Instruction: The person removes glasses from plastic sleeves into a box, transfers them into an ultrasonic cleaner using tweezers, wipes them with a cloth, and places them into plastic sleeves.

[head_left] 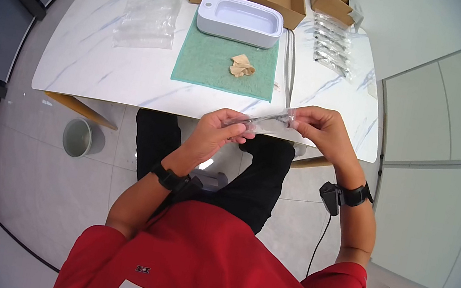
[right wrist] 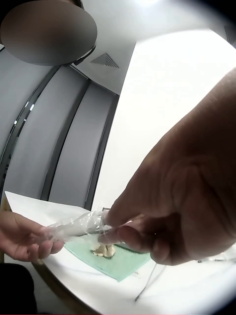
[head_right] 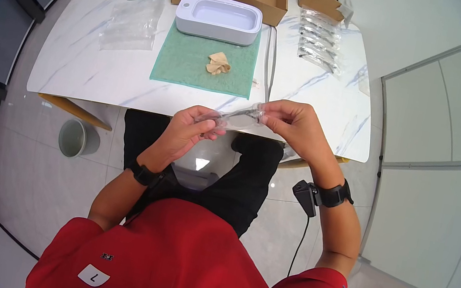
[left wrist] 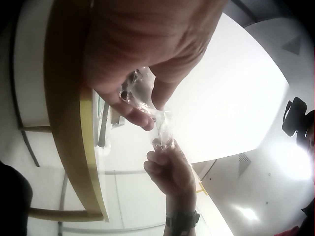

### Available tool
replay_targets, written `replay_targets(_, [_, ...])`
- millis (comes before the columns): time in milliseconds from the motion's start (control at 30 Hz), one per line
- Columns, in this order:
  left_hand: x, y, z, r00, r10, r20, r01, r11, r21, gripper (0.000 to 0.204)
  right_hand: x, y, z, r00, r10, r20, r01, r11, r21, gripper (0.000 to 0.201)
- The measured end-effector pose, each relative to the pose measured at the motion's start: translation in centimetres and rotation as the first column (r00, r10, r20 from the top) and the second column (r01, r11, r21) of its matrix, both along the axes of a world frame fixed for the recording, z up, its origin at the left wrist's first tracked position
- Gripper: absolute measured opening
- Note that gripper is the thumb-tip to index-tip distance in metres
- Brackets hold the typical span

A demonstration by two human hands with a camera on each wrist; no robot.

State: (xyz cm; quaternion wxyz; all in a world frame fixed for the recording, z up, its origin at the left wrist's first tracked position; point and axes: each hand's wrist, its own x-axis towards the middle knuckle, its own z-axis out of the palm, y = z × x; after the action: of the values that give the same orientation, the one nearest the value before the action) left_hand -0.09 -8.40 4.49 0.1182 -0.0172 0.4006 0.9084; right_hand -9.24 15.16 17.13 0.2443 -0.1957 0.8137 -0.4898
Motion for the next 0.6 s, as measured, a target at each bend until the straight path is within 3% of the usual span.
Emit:
replay_targets(200, [-0.1, -0.1, -0.2, 1.0, 0.004, -0.022, -0.008, 0.987, -0.159, 0.025, -0.5, 0.3, -2.2, 0.999, -0.045, 0.011, 0.044, 0.999, 0.019, 0.021])
replay_targets(467, [-0.4, -1.0, -0.7, 0.998, -0.042, 0.036, 0.048, 0.98, -0.191, 0.022, 0.0, 0.4, -3.9, 0.986, -0.082, 0.147, 0.092, 0.994, -0.064, 0.02])
replay_targets(600, [-0.7, -1.2, -0.3, 0.997, -0.071, 0.041, 0.079, 0.969, -0.234, 0.019, 0.4, 0.4, -4.1, 0.975, -0.104, 0.194, 0.112, 0.993, -0.027, 0.021])
